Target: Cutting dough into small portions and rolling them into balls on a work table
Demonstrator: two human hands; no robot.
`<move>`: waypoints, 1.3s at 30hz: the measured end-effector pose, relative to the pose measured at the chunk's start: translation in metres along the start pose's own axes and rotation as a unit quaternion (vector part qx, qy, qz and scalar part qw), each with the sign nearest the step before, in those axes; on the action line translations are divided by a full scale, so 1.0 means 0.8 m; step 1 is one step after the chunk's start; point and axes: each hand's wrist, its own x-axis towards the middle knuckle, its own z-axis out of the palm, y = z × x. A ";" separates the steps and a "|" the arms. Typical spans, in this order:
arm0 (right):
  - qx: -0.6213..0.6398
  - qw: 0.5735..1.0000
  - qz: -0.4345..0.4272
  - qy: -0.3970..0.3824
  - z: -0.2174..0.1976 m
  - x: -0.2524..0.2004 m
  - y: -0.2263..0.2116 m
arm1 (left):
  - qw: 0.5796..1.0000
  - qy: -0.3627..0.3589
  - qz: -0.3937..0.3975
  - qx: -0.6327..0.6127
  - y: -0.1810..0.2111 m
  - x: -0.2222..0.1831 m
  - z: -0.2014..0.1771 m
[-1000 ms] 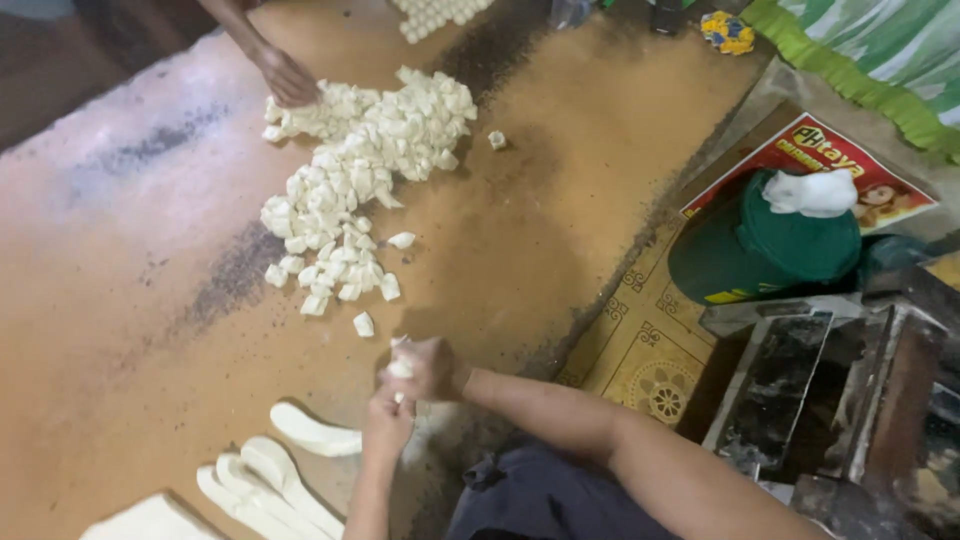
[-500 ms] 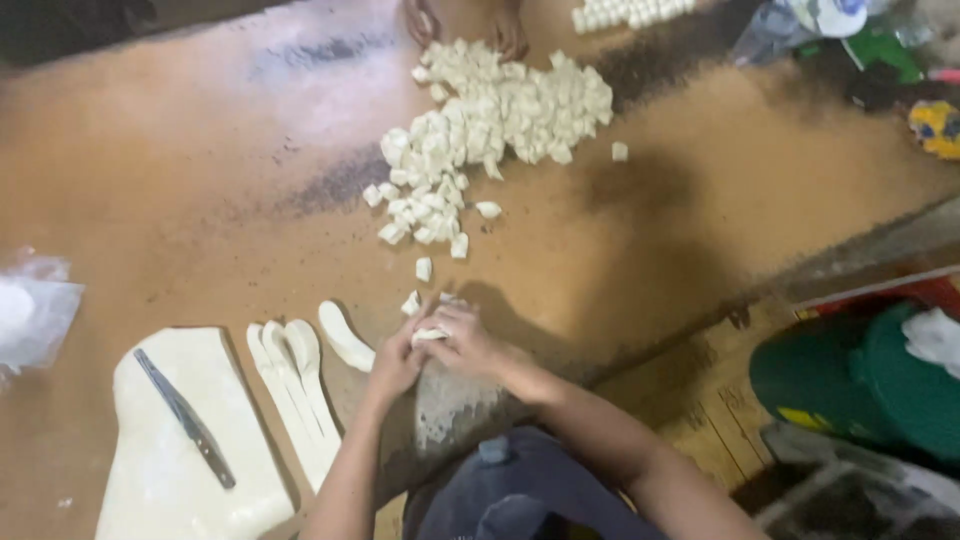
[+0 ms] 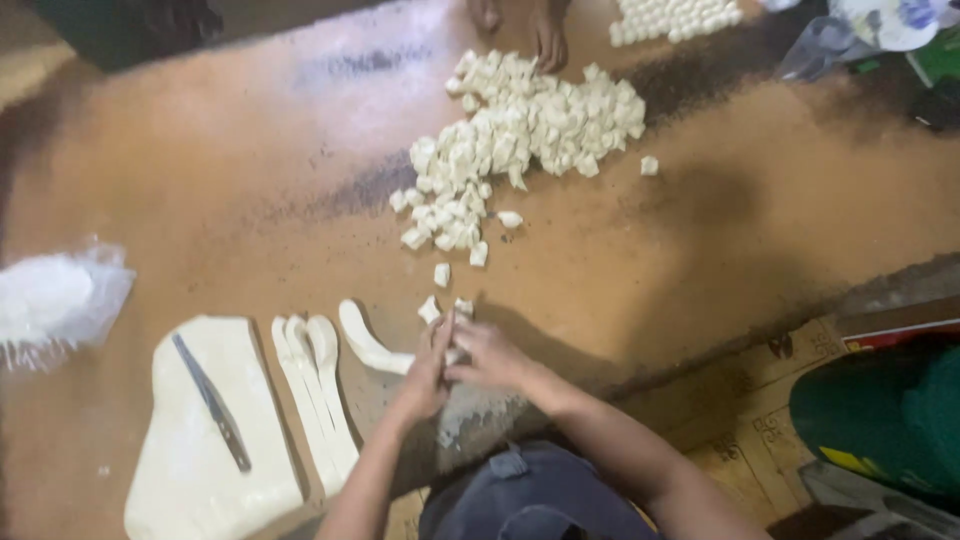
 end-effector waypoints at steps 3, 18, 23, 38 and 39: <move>0.069 0.992 0.001 0.109 0.062 0.009 0.047 | 0.996 0.041 -0.059 -0.046 -0.080 0.018 0.008; 0.003 0.995 0.100 -0.001 0.056 0.034 0.029 | 0.992 0.004 0.124 -0.024 -0.120 0.018 -0.021; 0.007 0.987 0.086 0.134 0.081 0.052 0.040 | 0.982 0.056 0.073 -0.165 -0.163 0.049 -0.004; 0.016 0.992 0.128 -0.011 0.064 0.066 0.046 | 0.990 0.048 -0.070 -0.112 -0.064 0.024 -0.064; 0.045 0.997 0.004 0.062 0.088 0.046 0.070 | 0.987 0.059 -0.059 -0.134 -0.060 0.013 -0.055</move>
